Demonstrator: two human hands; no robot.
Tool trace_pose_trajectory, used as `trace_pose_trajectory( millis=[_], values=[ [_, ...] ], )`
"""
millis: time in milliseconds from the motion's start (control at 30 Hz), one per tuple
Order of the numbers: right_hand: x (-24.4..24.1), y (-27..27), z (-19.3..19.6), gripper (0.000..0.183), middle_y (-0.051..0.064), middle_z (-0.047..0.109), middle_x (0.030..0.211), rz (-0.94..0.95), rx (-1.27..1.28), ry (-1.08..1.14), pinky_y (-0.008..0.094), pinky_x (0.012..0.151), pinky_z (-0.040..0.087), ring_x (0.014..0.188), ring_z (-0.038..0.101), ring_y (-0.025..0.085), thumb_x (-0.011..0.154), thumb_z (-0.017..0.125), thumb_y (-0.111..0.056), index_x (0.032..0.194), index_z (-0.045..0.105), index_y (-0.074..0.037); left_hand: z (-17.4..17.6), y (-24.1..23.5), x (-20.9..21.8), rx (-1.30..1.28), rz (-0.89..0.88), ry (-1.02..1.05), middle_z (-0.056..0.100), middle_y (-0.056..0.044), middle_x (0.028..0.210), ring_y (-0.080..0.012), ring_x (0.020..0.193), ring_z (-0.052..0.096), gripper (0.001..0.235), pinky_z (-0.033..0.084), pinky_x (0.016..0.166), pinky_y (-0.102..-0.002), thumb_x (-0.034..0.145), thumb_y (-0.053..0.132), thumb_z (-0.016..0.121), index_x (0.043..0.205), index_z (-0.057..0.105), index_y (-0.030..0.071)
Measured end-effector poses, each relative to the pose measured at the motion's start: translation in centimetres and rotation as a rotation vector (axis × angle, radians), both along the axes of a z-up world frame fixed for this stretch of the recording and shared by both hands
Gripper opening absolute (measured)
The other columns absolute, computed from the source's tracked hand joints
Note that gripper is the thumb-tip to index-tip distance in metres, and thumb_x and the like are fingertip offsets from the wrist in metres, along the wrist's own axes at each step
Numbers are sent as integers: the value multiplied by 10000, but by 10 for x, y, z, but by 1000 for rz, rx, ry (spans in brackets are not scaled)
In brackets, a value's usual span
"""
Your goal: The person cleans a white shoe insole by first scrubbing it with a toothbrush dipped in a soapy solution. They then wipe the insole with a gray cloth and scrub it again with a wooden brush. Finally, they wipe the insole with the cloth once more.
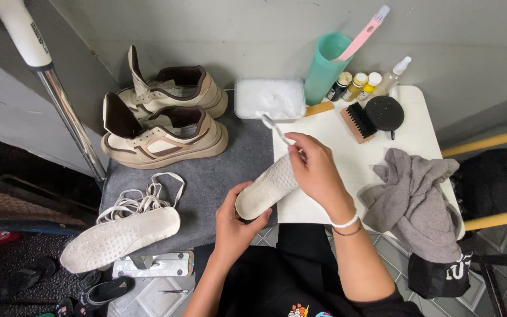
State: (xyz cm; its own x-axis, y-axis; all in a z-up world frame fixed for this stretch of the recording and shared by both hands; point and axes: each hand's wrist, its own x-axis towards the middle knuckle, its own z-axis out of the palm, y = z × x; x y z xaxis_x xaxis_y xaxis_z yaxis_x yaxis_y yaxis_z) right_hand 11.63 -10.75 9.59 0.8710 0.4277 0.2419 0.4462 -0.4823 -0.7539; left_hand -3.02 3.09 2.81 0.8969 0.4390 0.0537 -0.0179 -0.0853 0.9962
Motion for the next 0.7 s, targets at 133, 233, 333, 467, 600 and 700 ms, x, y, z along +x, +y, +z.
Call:
trace_pose_trajectory(
  millis=[133, 233, 333, 467, 600, 700],
  values=[
    [17, 16, -20, 264, 178, 663, 844, 30, -16, -20, 389, 610, 594, 693, 686, 279, 962, 591, -33, 1205, 694, -28, -1, 2, 1, 35, -14, 10, 727, -249, 1141, -475, 1115, 690, 682, 588, 910, -596, 679, 69, 916, 1288, 615, 3],
    [22, 27, -25, 263, 177, 664, 846, 41, -22, -11, 391, 643, 605, 732, 704, 307, 962, 583, -36, 1201, 689, -12, 5, 2, 1, 55, -33, 25, 729, -254, 1132, -479, 1103, 696, 672, 592, 902, -605, 684, 67, 910, 1283, 612, 6],
    [23, 34, -24, 270, 185, 684, 867, 26, -10, 30, 394, 671, 607, 739, 725, 327, 980, 557, -42, 1203, 694, 25, 13, 2, 3, 149, -49, -18, 696, -299, 1196, -522, 1156, 642, 723, 536, 958, -657, 723, 52, 868, 1374, 560, -21],
    [26, 37, -13, 273, 236, 679, 856, 0, -44, -60, 462, 650, 599, 747, 709, 395, 963, 584, -56, 1214, 678, -3, 8, 2, 2, 182, -58, -32, 710, -260, 1219, -498, 1170, 646, 668, 528, 979, -625, 734, 59, 872, 1343, 607, -13],
    [49, 33, 3, 248, 204, 682, 852, 12, -192, -214, 474, 648, 594, 740, 709, 397, 982, 574, -73, 1189, 708, -42, 2, 1, 1, 175, -69, -15, 714, -231, 1235, -468, 1188, 646, 658, 517, 1002, -606, 737, 87, 884, 1335, 621, 10],
    [64, 21, 24, 284, 184, 692, 905, 8, -337, -242, 497, 731, 594, 854, 717, 413, 1005, 546, -83, 1217, 734, -87, 0, 2, 0, 173, -58, -32, 722, -229, 1216, -473, 1161, 660, 668, 523, 986, -611, 729, 90, 892, 1334, 620, 6]
  ],
)
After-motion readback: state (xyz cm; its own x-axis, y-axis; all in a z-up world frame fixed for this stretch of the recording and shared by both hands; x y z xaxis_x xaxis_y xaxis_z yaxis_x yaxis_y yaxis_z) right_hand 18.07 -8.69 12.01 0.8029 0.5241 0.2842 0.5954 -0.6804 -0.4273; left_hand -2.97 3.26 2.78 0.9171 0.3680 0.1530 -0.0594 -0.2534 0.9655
